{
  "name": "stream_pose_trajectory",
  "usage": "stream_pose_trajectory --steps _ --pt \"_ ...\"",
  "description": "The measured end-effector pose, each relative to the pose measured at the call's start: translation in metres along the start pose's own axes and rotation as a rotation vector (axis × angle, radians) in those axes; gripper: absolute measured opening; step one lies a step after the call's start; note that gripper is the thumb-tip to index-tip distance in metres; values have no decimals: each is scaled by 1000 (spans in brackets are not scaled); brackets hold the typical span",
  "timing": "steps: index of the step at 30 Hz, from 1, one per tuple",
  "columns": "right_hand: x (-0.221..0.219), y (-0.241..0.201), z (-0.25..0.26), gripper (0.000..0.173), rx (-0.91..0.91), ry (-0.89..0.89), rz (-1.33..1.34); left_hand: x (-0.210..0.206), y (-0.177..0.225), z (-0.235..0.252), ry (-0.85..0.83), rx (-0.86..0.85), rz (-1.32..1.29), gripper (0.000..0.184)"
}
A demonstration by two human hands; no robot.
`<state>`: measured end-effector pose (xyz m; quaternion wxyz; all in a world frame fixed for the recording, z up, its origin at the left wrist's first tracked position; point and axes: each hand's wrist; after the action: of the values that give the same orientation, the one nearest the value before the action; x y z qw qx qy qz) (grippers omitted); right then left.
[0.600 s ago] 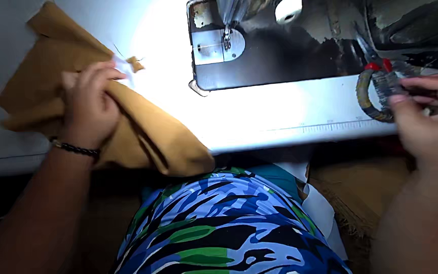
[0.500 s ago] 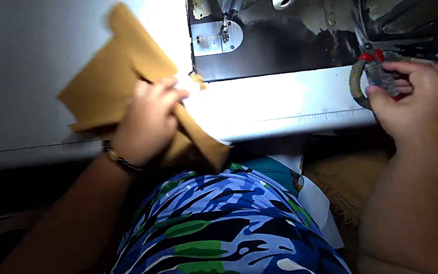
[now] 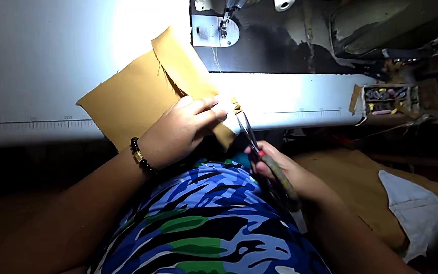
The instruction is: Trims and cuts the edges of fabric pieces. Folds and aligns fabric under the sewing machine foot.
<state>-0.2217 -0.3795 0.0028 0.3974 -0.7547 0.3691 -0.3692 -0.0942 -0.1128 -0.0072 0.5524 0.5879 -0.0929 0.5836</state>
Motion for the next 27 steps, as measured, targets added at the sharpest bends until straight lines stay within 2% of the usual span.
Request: stream_pose_trajectory --steps 4,11,16,19,21,24,26,27 --pt "0 -23 26 49 -92 70 -70 -1 1 -1 17 -31 15 41" --pt "-4 -21 31 40 -53 174 -193 -1 3 -2 -24 -4 82 36" --pt "-7 -22 27 34 0 246 -204 -5 27 1 -43 115 308 40" --pt "23 -28 18 33 -32 291 -291 -5 35 3 -78 181 411 45" --pt "61 -37 10 27 -89 352 -494 6 23 10 -105 210 424 46" --pt "118 -43 11 31 -200 547 -755 48 -23 39 -199 343 444 44" --pt "126 -49 10 43 -199 671 -852 75 -64 53 -105 433 434 48" --pt "116 -54 7 44 -105 657 -868 85 -82 52 -9 461 418 52"
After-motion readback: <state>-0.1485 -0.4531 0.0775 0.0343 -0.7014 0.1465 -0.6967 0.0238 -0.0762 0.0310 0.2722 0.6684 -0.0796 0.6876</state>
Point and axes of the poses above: each hand's wrist, its own z-axis towards the middle knuckle, its own x-axis out of the back of the hand, y = z × x, and after that the axes turned 1 degree about -z, right-handed
